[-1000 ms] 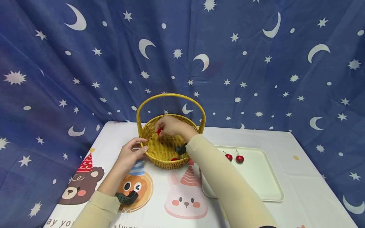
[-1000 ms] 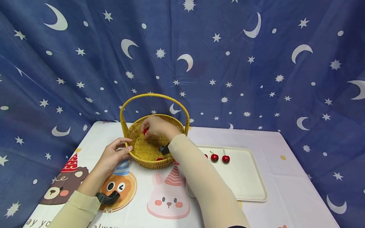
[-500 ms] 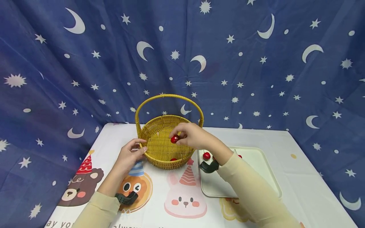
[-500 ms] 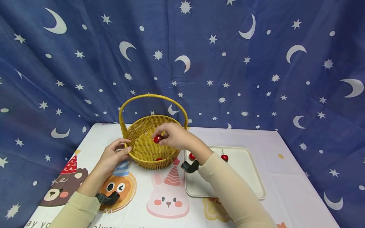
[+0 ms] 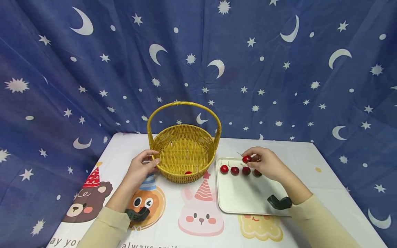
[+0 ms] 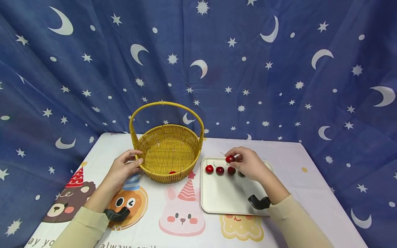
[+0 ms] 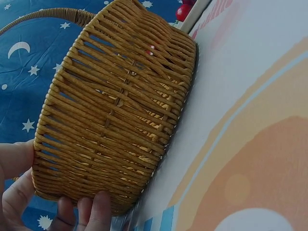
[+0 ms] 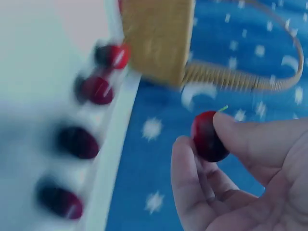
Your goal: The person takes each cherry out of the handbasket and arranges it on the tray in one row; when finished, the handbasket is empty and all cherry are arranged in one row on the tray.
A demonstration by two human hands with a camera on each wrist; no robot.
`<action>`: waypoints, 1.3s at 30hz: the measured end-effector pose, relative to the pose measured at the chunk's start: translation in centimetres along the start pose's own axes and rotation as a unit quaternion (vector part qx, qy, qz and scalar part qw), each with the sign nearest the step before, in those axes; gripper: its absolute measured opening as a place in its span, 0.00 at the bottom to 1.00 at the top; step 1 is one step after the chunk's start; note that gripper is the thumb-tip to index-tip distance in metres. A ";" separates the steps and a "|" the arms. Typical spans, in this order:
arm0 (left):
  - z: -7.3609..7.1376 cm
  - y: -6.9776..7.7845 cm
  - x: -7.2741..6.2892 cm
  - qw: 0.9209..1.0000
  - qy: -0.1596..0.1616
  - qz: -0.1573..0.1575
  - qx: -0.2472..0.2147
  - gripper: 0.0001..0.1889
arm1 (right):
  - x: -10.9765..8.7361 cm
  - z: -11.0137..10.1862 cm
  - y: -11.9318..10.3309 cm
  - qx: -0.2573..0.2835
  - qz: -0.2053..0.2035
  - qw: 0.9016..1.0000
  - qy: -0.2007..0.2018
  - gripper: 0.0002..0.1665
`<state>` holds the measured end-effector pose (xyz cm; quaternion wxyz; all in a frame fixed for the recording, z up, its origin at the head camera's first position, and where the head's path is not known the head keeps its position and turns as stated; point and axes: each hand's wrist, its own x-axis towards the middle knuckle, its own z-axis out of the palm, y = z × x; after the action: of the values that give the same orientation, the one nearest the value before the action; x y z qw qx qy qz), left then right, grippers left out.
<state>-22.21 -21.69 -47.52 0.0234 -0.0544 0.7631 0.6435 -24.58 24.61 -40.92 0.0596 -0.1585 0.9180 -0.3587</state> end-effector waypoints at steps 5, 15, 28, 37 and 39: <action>0.0 -0.2 0.0 1.000 -0.007 0.004 -0.003 0.25 | -1.9 -1.4 4.5 -0.053 0.054 0.996 0.040 0.18; 0.0 -0.1 0.0 1.000 -0.006 0.007 0.000 0.24 | -3.4 -0.4 9.6 -0.077 0.125 0.988 0.055 0.18; 0.1 -0.3 0.1 1.000 -0.002 0.000 0.008 0.24 | -3.4 -0.2 9.8 -0.076 0.159 0.983 0.054 0.23; 0.1 -0.2 0.0 1.000 -0.005 0.003 0.008 0.24 | -3.7 -1.4 5.9 -0.061 0.089 0.989 0.106 0.26; 0.1 -0.1 -0.1 1.000 -0.006 0.005 0.005 0.24 | -3.4 -1.1 4.2 -0.045 0.062 0.991 0.109 0.25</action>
<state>-22.12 -21.59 -47.65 0.0247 -0.0464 0.7666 0.6399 -22.63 29.35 -42.95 -0.0264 -0.0637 0.9423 -0.3275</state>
